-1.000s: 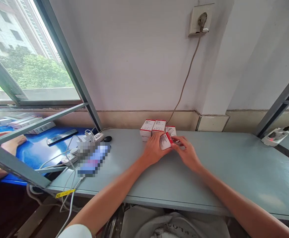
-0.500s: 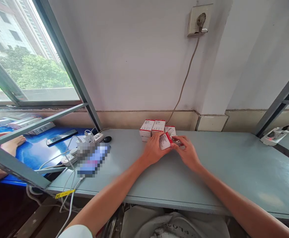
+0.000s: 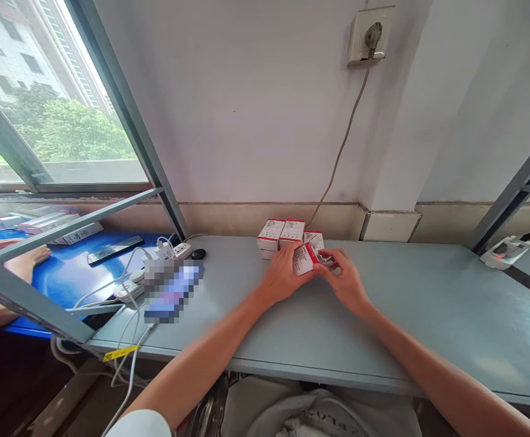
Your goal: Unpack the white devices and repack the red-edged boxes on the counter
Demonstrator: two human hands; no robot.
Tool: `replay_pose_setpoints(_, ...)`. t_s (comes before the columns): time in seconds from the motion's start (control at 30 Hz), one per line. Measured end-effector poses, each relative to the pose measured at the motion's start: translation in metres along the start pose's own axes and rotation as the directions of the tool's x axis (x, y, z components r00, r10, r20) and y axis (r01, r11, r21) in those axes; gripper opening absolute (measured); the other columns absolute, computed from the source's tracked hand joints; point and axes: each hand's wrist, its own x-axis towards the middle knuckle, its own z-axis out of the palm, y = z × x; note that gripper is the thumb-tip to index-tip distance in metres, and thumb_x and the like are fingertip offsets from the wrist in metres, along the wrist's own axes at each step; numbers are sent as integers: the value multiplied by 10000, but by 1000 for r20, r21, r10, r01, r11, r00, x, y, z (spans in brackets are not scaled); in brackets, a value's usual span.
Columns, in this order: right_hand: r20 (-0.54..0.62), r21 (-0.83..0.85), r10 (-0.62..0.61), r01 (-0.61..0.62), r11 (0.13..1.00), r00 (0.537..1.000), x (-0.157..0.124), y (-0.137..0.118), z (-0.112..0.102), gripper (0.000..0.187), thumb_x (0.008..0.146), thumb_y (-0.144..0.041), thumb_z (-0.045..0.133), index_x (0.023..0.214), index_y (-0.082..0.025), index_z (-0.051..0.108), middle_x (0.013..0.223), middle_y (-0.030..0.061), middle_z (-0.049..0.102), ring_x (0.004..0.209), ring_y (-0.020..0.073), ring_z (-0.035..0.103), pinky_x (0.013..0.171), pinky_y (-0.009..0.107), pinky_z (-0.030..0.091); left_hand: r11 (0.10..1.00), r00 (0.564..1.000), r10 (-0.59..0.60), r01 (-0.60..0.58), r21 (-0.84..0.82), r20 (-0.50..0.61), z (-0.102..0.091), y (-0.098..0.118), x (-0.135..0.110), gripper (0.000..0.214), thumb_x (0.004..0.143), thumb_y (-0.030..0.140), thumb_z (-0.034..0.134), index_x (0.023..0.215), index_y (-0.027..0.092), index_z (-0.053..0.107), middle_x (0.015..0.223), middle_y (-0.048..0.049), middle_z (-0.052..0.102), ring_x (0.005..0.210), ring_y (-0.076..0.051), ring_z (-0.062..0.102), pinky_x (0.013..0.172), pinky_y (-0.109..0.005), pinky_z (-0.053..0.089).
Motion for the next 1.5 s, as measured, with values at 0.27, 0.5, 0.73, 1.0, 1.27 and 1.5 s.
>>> replay_pose_setpoints(0.27,-5,3,-12,12,1000,1000,0,2,1,607,912,-762,724,1207,-232,761,1211,134,702,955,274,682,772,410,588,1000,1000,-2,2,-3,2,-1,3,1,730,908,554,857,1479,277,498,1425,-116,686,1322,-330,683,1109,-510,556)
replay_pose_setpoints(0.5,-5,0,-19,19,1000,1000,0,4,2,588,918,-754,722,1211,-246,753,1212,126,696,933,264,686,799,432,605,1000,1000,0,0,-4,10,-2,3,1,735,903,555,861,1486,282,506,1410,-117,693,1315,-334,686,1096,-512,565)
replay_pose_setpoints(0.73,-3,1,-27,27,1000,1000,0,3,1,572,920,-747,724,1199,-247,754,1213,121,700,973,269,691,813,426,601,1000,1000,5,-5,-1,14,-2,3,1,731,907,563,853,1484,275,508,1419,-122,690,1324,-336,681,1105,-516,558)
replay_pose_setpoints(1.0,1,2,-12,12,1000,1000,-1,1,1,569,925,-743,721,1204,-248,756,1205,114,695,916,248,685,787,416,598,1000,1000,3,-3,12,14,-2,2,1,727,905,532,862,1492,286,511,1433,-114,689,1335,-333,679,1113,-508,555)
replay_pose_setpoints(1.27,0,1,-16,16,1000,1000,-1,3,1,560,923,-740,726,1194,-250,750,1214,117,672,922,249,680,795,424,606,1000,1000,0,0,-1,22,-2,3,1,716,910,535,857,1487,290,511,1439,-111,688,1339,-333,676,1115,-507,552)
replay_pose_setpoints(1.5,5,-1,-4,4,1000,1000,-2,2,0,538,934,-717,731,1211,-255,745,1285,117,642,925,232,678,839,436,602,1000,999,0,1,-13,39,-3,4,1,698,921,517,850,1482,291,501,1452,-103,685,1354,-331,669,1119,-512,546)
